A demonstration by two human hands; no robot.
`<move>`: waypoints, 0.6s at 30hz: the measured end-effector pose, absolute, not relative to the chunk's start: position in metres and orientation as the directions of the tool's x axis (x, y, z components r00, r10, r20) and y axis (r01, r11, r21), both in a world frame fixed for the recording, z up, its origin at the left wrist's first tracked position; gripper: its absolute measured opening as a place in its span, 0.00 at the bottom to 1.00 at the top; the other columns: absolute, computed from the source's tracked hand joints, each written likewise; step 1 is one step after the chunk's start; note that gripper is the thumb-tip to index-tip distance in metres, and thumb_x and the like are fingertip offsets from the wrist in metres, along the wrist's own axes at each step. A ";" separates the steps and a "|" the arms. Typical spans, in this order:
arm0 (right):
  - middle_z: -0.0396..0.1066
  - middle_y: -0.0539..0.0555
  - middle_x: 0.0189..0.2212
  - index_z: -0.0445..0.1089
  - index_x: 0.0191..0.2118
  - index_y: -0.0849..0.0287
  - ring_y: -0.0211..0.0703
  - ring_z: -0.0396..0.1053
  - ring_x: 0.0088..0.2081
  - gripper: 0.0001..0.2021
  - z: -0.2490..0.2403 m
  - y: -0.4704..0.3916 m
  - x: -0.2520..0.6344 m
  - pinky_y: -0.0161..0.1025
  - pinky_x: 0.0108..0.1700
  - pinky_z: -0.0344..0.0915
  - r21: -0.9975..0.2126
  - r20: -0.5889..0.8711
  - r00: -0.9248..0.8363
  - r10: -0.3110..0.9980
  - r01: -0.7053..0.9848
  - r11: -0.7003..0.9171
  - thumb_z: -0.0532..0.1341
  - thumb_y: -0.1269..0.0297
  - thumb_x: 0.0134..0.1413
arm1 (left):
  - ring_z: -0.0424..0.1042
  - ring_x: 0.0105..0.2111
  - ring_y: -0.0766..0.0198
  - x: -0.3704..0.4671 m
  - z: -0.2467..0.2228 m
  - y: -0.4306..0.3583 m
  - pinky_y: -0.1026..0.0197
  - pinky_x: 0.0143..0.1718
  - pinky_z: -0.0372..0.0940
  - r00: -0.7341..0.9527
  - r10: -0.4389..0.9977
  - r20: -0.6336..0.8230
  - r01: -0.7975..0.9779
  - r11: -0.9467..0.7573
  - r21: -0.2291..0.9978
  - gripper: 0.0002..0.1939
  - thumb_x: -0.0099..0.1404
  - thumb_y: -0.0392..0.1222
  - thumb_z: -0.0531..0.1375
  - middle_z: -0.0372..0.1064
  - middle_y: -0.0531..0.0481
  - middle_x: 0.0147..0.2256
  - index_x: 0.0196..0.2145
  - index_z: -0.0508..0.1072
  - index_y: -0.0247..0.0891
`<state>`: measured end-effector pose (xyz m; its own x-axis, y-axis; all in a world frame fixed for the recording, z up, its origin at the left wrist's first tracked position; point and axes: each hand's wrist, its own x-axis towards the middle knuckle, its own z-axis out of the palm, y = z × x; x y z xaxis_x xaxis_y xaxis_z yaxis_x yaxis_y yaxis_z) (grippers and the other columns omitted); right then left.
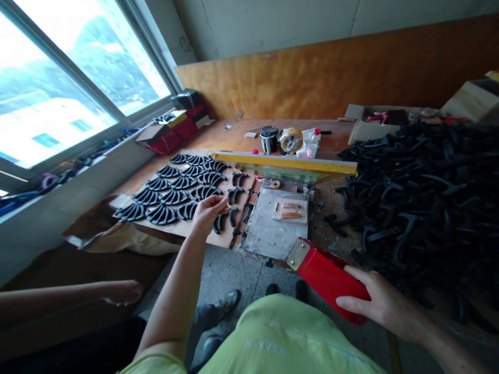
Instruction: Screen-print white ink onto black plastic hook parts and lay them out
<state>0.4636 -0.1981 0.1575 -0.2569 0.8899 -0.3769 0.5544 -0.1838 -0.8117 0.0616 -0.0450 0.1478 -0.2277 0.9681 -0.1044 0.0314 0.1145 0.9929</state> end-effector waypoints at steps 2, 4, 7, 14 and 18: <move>0.76 0.54 0.31 0.75 0.40 0.58 0.48 0.71 0.30 0.21 0.153 -0.197 0.464 0.38 0.33 0.67 -0.796 -0.395 -0.262 0.880 0.576 -0.186 0.66 0.48 0.43 | 0.69 0.24 0.71 0.063 0.151 -0.054 0.67 0.30 0.68 -0.223 0.970 -0.101 0.025 0.109 0.994 0.20 0.44 0.51 0.72 0.68 0.54 0.23 0.27 0.73 0.33; 0.76 0.55 0.32 0.75 0.41 0.58 0.49 0.72 0.31 0.21 0.147 -0.197 0.464 0.39 0.34 0.67 -0.785 -0.428 -0.281 0.859 0.586 -0.200 0.64 0.47 0.46 | 0.69 0.23 0.70 0.066 0.155 -0.064 0.66 0.30 0.68 -0.223 0.971 -0.082 0.049 0.096 0.994 0.19 0.45 0.51 0.72 0.69 0.53 0.23 0.28 0.73 0.33; 0.77 0.55 0.35 0.73 0.45 0.59 0.50 0.73 0.34 0.24 0.138 -0.198 0.464 0.40 0.36 0.67 -0.781 -0.455 -0.290 0.842 0.583 -0.222 0.63 0.47 0.47 | 0.69 0.24 0.69 0.069 0.160 -0.079 0.65 0.29 0.68 -0.240 0.970 -0.033 0.115 0.062 0.991 0.18 0.47 0.51 0.71 0.69 0.52 0.23 0.28 0.75 0.33; 0.77 0.56 0.37 0.74 0.47 0.58 0.52 0.73 0.37 0.25 0.134 -0.199 0.467 0.40 0.38 0.68 -0.764 -0.474 -0.315 0.822 0.611 -0.206 0.63 0.46 0.46 | 0.69 0.25 0.68 0.065 0.163 -0.084 0.65 0.30 0.68 -0.289 0.957 -0.033 0.156 0.081 0.984 0.18 0.47 0.51 0.71 0.70 0.51 0.24 0.29 0.76 0.33; 0.77 0.56 0.35 0.75 0.44 0.56 0.52 0.73 0.36 0.23 0.129 -0.201 0.466 0.39 0.36 0.68 -0.768 -0.453 -0.285 0.845 0.606 -0.207 0.65 0.48 0.44 | 0.69 0.25 0.68 0.060 0.156 -0.082 0.66 0.30 0.67 -0.302 0.952 -0.055 0.137 0.101 0.986 0.19 0.46 0.51 0.71 0.70 0.51 0.25 0.29 0.76 0.33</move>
